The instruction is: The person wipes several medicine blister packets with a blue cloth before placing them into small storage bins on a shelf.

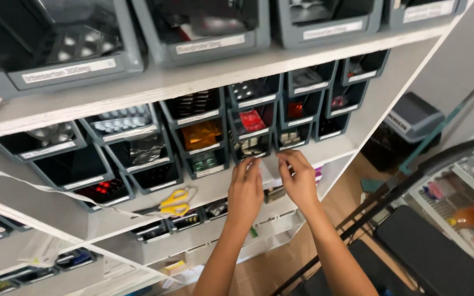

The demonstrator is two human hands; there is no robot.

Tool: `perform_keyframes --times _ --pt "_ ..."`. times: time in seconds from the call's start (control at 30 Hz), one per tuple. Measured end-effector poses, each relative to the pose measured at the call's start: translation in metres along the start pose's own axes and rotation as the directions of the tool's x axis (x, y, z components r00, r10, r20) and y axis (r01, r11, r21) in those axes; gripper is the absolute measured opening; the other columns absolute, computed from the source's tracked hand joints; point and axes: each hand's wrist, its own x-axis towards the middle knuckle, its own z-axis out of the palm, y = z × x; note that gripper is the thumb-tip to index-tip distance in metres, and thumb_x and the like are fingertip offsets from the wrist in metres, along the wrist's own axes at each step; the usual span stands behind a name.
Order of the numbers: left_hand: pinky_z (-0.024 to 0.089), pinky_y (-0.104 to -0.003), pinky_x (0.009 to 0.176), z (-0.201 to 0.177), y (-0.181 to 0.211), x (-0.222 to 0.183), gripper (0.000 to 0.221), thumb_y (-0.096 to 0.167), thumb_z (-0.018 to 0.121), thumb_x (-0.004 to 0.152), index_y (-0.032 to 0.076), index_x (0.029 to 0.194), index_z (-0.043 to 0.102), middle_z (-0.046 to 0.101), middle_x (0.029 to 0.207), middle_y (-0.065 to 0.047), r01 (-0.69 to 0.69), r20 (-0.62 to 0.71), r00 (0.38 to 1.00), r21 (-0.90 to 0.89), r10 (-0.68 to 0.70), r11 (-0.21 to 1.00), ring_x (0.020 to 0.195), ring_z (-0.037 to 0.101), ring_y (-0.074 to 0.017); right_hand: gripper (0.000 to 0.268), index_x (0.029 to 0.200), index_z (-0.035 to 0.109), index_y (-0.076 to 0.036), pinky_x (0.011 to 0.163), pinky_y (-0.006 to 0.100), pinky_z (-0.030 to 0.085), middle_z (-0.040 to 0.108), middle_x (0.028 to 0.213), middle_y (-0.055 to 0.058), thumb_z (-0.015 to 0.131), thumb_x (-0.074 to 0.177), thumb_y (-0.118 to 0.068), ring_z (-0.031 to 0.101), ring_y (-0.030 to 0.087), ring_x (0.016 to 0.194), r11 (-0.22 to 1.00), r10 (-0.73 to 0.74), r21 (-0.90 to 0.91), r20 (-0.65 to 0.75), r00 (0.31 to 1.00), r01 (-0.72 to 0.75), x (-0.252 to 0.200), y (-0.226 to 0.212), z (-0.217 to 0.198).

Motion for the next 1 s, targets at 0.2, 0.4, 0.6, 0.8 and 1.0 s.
perform_keyframes --times 0.2,0.4,0.6,0.8,1.0 --pt "0.060 -0.056 0.068 0.062 -0.047 0.014 0.036 0.012 0.050 0.092 0.008 0.126 0.060 0.061 0.120 -0.014 0.254 0.154 0.936 0.325 -0.316 0.911 0.082 0.073 -0.0454 0.041 0.127 0.068 -0.007 0.082 0.052 0.062 0.059 0.140 0.013 0.064 0.087 -0.002 0.071 0.039 0.100 0.919 -0.210 -0.213 0.450 0.868 0.333 0.016 0.009 0.001" --pt "0.060 -0.056 0.067 0.061 -0.042 0.022 0.031 0.006 0.055 0.090 -0.003 0.118 0.064 0.058 0.124 -0.024 0.235 0.140 0.939 0.406 -0.315 0.883 0.077 0.073 -0.0468 0.038 0.127 0.065 -0.009 0.072 0.057 0.063 0.051 0.146 0.009 0.055 0.091 -0.004 0.073 0.044 0.083 0.848 -0.105 -0.324 0.673 0.732 0.419 0.035 0.044 0.030" --pt "0.061 -0.054 0.064 0.089 -0.064 0.022 0.038 0.007 0.056 0.090 -0.003 0.126 0.060 0.059 0.124 -0.025 0.168 0.182 0.941 0.481 -0.286 0.860 0.076 0.074 -0.0437 0.051 0.135 0.057 -0.015 0.074 0.063 0.061 0.044 0.147 0.011 0.056 0.087 0.001 0.072 0.052 0.086 0.893 -0.095 -0.244 0.719 0.689 0.378 0.049 0.059 0.039" --pt "0.061 -0.054 0.074 0.090 -0.073 0.031 0.040 0.005 0.053 0.089 0.001 0.129 0.062 0.066 0.118 -0.023 0.183 0.222 0.916 0.511 -0.334 0.840 0.087 0.074 -0.0454 0.042 0.123 0.069 -0.011 0.071 0.062 0.061 0.050 0.143 0.013 0.054 0.086 0.004 0.072 0.052 0.081 0.878 -0.128 -0.242 0.711 0.691 0.412 0.057 0.052 0.038" --pt "0.059 -0.057 0.079 0.084 -0.062 0.043 0.044 0.003 0.054 0.089 -0.002 0.133 0.057 0.064 0.121 -0.028 0.232 0.230 0.897 0.481 -0.377 0.846 0.094 0.072 -0.0474 0.036 0.114 0.075 -0.011 0.071 0.063 0.061 0.047 0.146 0.015 0.056 0.085 0.001 0.072 0.053 0.082 0.841 -0.116 -0.299 0.715 0.690 0.451 0.057 0.051 0.035"
